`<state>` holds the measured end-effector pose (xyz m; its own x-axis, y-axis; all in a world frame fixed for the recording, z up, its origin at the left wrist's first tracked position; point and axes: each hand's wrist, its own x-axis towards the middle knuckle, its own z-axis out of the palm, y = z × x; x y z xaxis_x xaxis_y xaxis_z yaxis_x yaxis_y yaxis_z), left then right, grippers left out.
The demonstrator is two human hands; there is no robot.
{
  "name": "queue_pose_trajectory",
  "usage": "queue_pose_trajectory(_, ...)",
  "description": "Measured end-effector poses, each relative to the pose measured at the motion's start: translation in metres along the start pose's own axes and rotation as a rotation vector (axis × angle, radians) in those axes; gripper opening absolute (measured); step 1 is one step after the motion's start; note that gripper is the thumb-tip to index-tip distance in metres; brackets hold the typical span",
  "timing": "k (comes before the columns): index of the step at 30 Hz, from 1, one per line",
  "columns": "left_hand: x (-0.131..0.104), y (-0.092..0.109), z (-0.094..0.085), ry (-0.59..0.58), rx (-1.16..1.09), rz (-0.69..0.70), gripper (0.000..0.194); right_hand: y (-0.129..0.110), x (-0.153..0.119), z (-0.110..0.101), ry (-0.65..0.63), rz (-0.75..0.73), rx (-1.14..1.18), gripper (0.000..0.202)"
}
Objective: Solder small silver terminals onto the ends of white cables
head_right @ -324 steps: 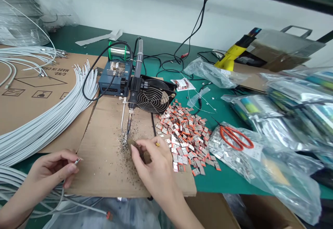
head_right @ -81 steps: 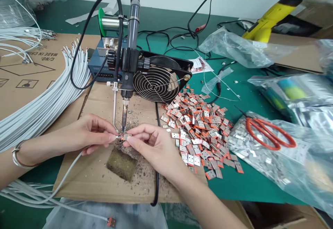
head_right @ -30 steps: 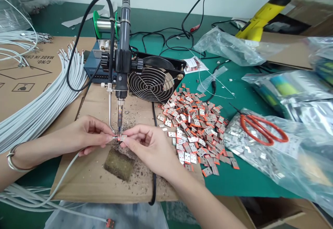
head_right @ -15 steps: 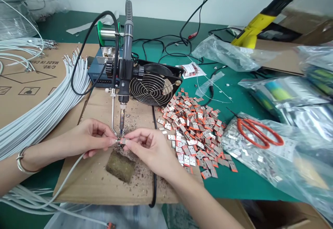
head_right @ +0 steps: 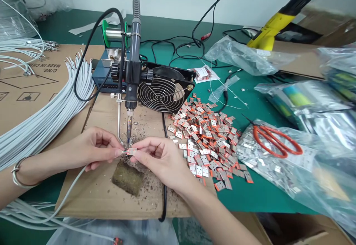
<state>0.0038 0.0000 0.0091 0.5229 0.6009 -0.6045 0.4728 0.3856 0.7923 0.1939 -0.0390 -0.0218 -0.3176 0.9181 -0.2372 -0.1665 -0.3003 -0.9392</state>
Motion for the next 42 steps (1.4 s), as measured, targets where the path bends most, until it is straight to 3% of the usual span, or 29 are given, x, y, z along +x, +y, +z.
queue_pose_trajectory(16, 0.003, -0.008, -0.002, 0.009, -0.013, 0.027, 0.020, -0.001, 0.000, 0.003, 0.084, 0.023, -0.075, 0.011)
queue_pose_trajectory(24, 0.001, -0.001, 0.000, 0.010, -0.013, 0.009, 0.017, -0.002, -0.001, 0.001, 0.063, 0.004, -0.094, 0.013)
queue_pose_trajectory(32, 0.005, -0.010, 0.002, 0.020, -0.016, 0.007, 0.018, 0.000, -0.001, 0.006, 0.108, 0.022, -0.187, 0.011)
queue_pose_trajectory(37, 0.003, -0.011, 0.003, -0.042, -0.040, 0.054, 0.017, -0.001, -0.003, 0.001, 0.038, -0.003, -0.224, 0.010)
queue_pose_trajectory(42, -0.017, -0.013, 0.018, -0.105, -0.164, 0.043, 0.015, -0.006, -0.021, 0.000, -0.064, -0.072, -0.257, 0.011)
